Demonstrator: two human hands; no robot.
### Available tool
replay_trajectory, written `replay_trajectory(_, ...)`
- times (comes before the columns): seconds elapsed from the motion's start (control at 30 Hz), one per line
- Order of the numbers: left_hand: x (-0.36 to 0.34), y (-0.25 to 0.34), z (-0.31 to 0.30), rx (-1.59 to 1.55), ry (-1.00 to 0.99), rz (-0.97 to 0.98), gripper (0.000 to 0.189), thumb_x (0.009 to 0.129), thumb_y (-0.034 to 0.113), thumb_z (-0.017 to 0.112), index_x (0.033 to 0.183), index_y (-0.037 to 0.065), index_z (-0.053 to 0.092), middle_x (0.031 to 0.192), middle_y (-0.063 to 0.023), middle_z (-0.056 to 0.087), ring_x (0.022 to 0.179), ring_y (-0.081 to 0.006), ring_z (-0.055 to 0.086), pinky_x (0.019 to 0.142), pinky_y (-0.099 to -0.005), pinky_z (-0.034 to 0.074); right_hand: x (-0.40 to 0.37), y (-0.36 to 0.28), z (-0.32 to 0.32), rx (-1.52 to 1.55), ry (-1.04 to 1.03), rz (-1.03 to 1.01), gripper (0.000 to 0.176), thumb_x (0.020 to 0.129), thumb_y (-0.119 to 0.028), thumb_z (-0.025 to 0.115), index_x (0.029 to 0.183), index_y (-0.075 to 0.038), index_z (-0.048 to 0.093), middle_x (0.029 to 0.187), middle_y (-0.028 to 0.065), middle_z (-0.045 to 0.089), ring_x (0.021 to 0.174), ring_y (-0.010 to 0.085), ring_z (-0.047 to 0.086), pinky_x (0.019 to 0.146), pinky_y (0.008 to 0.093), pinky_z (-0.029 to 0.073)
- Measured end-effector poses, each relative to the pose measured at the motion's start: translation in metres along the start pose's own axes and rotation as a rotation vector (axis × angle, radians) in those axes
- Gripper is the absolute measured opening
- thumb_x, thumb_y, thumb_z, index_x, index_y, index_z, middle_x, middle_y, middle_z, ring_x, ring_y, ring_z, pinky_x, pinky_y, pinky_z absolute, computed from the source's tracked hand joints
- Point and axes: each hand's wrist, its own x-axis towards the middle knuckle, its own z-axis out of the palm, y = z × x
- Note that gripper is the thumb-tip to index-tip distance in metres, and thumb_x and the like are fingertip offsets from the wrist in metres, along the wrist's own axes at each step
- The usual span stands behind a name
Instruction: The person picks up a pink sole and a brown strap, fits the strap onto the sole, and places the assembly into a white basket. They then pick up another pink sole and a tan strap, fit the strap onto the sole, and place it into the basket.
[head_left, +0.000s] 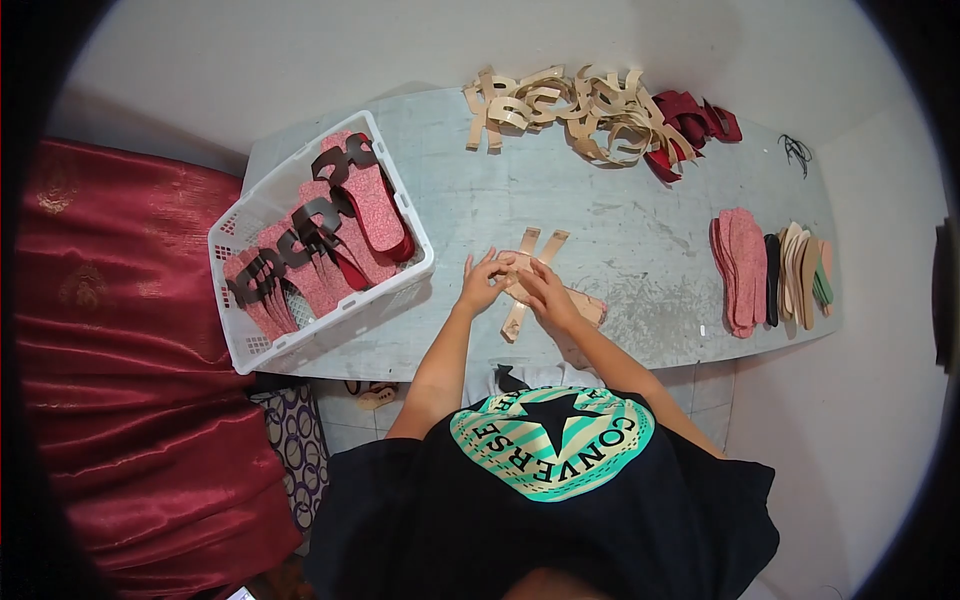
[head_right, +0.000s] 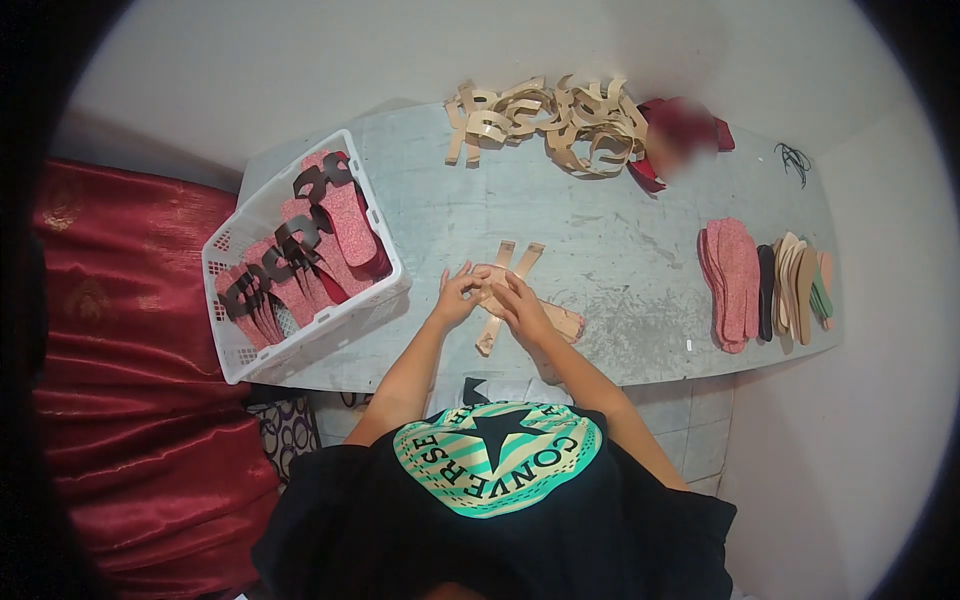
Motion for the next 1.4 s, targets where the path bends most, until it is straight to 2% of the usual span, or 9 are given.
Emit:
replay_trajectory(0.5, -0.006, 0.003, 0.006, 0.012, 0.049, -0.029, 0.030, 0.076, 0.015, 0.061, 0.106, 0.017, 0.059, 0.118, -0.0032, 0.056, 0.132, -0.0235, 0.026, 0.105, -0.0491, -0.004, 0.004, 0.000, -0.002, -0.317, -0.070, -0.092, 0.056, 0.072, -0.006, 0.061, 0.126, -0.004, 0.043, 0.135, 0.0136, 0.035, 0.113, 0.0344, 0.041, 0.094, 0.0385, 0.037)
replay_trajectory(0.7, -0.008, 0.003, -0.003, 0.143, 0.027, 0.024, 0.026, 0.076, 0.023, 0.063, 0.103, 0.022, 0.065, 0.122, 0.0016, 0.054, 0.129, -0.0235, 0.030, 0.105, -0.0523, 0.007, 0.006, 0.012, 0.007, -0.511, -0.053, -0.127, 0.055, 0.070, -0.012, 0.062, 0.122, -0.006, 0.047, 0.133, 0.0112, 0.039, 0.110, 0.0332, 0.043, 0.091, 0.0389, 0.039)
replay_trajectory(0.8, -0.007, 0.008, -0.007, 0.281, -0.033, 0.078, 0.026, 0.077, 0.032, 0.062, 0.101, 0.024, 0.066, 0.127, 0.0026, 0.049, 0.130, -0.0241, 0.028, 0.104, -0.0542, 0.010, 0.004, 0.010, 0.006, -0.590, 0.008, -0.179, 0.055, 0.069, -0.014, 0.063, 0.121, -0.006, 0.047, 0.131, 0.0105, 0.041, 0.109, 0.0327, 0.044, 0.090, 0.0390, 0.040)
replay_trajectory(0.87, -0.009, 0.016, -0.009, 0.576, -0.013, 0.150, 0.027, 0.077, 0.035, 0.060, 0.100, 0.023, 0.067, 0.137, -0.0014, 0.038, 0.131, -0.0280, 0.024, 0.103, -0.0575, 0.010, 0.003, 0.005, 0.004, -0.603, 0.022, -0.189, 0.056, 0.068, -0.013, 0.063, 0.121, -0.006, 0.047, 0.130, 0.0104, 0.042, 0.109, 0.0327, 0.044, 0.089, 0.0391, 0.040)
replay_trajectory(0.97, -0.005, 0.019, -0.008, 0.739, -0.016, 0.215, 0.028, 0.076, 0.040, 0.058, 0.099, 0.026, 0.067, 0.143, 0.0002, 0.025, 0.133, -0.0272, 0.018, 0.102, -0.0599, 0.009, 0.006, 0.003, -0.003, -0.524, 0.035, -0.219, 0.046, 0.069, -0.013, 0.063, 0.114, -0.005, 0.053, 0.127, 0.0109, 0.045, 0.108, 0.0327, 0.044, 0.090, 0.0403, 0.040)
replay_trajectory(1.07, -0.006, 0.031, -0.011, 0.784, -0.047, 0.090, 0.028, 0.075, 0.042, 0.058, 0.098, 0.029, 0.067, 0.145, 0.0015, 0.021, 0.134, -0.0267, 0.014, 0.100, -0.0637, 0.009, 0.014, -0.007, -0.018, -0.412, 0.029, -0.233, 0.034, 0.071, -0.012, 0.062, 0.104, -0.006, 0.059, 0.119, 0.0110, 0.051, 0.105, 0.0320, 0.045, 0.089, 0.0416, 0.038)
replay_trajectory(1.17, -0.008, 0.029, -0.011, 0.816, -0.029, 0.130, 0.030, 0.073, 0.045, 0.058, 0.100, 0.032, 0.065, 0.145, 0.0021, 0.021, 0.134, -0.0274, 0.013, 0.097, -0.0679, 0.009, 0.033, -0.008, -0.030, -0.434, 0.272, -0.133, 0.023, 0.075, -0.013, 0.060, 0.097, -0.009, 0.063, 0.104, 0.0077, 0.057, 0.097, 0.0300, 0.047, 0.084, 0.0396, 0.037)
replay_trajectory(1.27, -0.009, 0.012, -0.010, 0.965, -0.031, 0.315, 0.036, 0.071, 0.046, 0.059, 0.105, 0.034, 0.062, 0.144, 0.0027, 0.021, 0.134, -0.0279, 0.014, 0.096, -0.0700, 0.008, 0.063, -0.007, -0.040, -0.411, 0.342, -0.011, 0.020, 0.075, -0.011, 0.056, 0.094, -0.007, 0.062, 0.100, 0.0076, 0.057, 0.095, 0.0289, 0.047, 0.081, 0.0406, 0.035)
replay_trajectory(1.4, -0.009, 0.015, -0.010, 0.974, -0.062, 0.274, 0.040, 0.069, 0.046, 0.061, 0.107, 0.035, 0.060, 0.144, 0.0032, 0.022, 0.134, -0.0274, 0.014, 0.095, -0.0709, 0.008, 0.084, -0.001, -0.044, -0.454, 0.325, 0.018, 0.022, 0.076, -0.014, 0.057, 0.097, -0.009, 0.063, 0.101, 0.0053, 0.057, 0.093, 0.0269, 0.047, 0.080, 0.0411, 0.035)
